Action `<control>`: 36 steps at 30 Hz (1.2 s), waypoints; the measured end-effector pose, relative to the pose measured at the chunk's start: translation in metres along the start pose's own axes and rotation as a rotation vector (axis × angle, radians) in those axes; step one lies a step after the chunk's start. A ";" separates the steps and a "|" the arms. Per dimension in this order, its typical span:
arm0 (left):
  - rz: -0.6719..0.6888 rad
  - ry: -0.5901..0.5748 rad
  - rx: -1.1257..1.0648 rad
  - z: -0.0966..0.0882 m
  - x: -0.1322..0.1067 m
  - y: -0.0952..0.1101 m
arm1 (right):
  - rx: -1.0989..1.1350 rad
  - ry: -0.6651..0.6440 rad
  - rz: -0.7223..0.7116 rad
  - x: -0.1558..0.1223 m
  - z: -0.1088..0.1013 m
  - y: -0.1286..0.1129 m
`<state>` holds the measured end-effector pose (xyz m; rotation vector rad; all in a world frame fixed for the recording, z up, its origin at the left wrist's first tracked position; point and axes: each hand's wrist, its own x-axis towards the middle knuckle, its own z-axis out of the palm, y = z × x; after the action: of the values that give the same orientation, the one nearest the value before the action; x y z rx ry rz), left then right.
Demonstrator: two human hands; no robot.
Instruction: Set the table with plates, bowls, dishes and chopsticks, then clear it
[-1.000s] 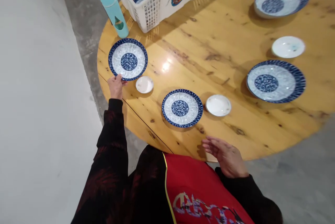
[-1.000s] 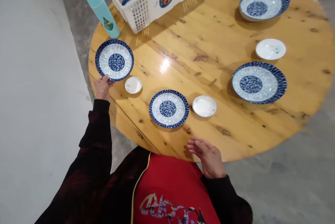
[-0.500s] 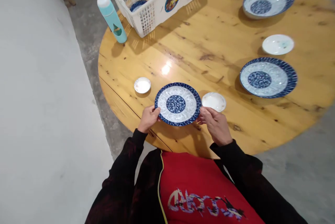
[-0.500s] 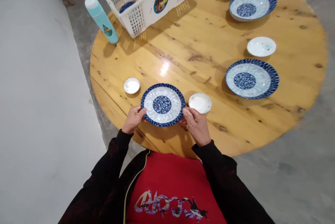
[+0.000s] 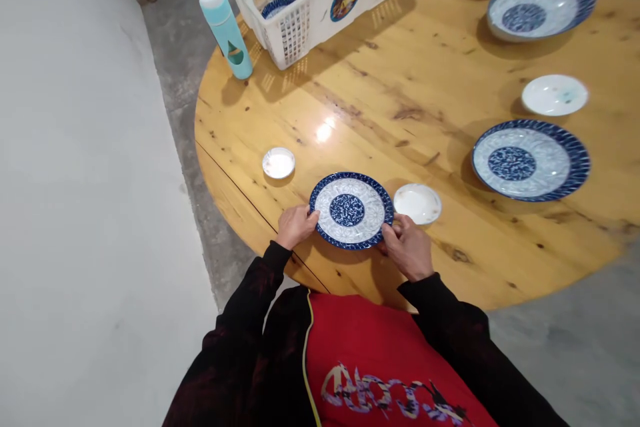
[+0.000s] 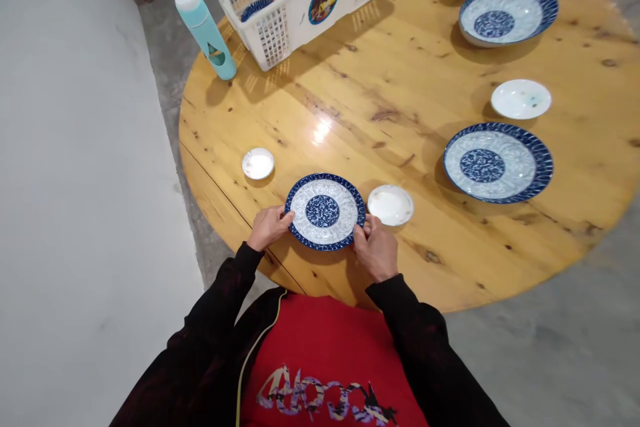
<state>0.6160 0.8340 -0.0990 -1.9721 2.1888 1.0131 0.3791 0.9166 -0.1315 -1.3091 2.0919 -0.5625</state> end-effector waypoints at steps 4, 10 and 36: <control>-0.034 -0.014 0.048 0.000 0.005 -0.002 | -0.041 0.000 -0.029 0.004 0.005 0.001; -0.050 -0.013 0.079 0.000 0.012 -0.006 | -0.104 0.011 -0.028 0.006 0.010 0.005; 0.115 0.011 -0.126 0.002 0.044 -0.018 | 0.440 0.049 0.011 0.015 0.044 -0.003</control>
<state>0.6223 0.7969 -0.1274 -1.9228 2.3228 1.1853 0.4061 0.8998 -0.1656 -1.0363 1.8688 -0.9926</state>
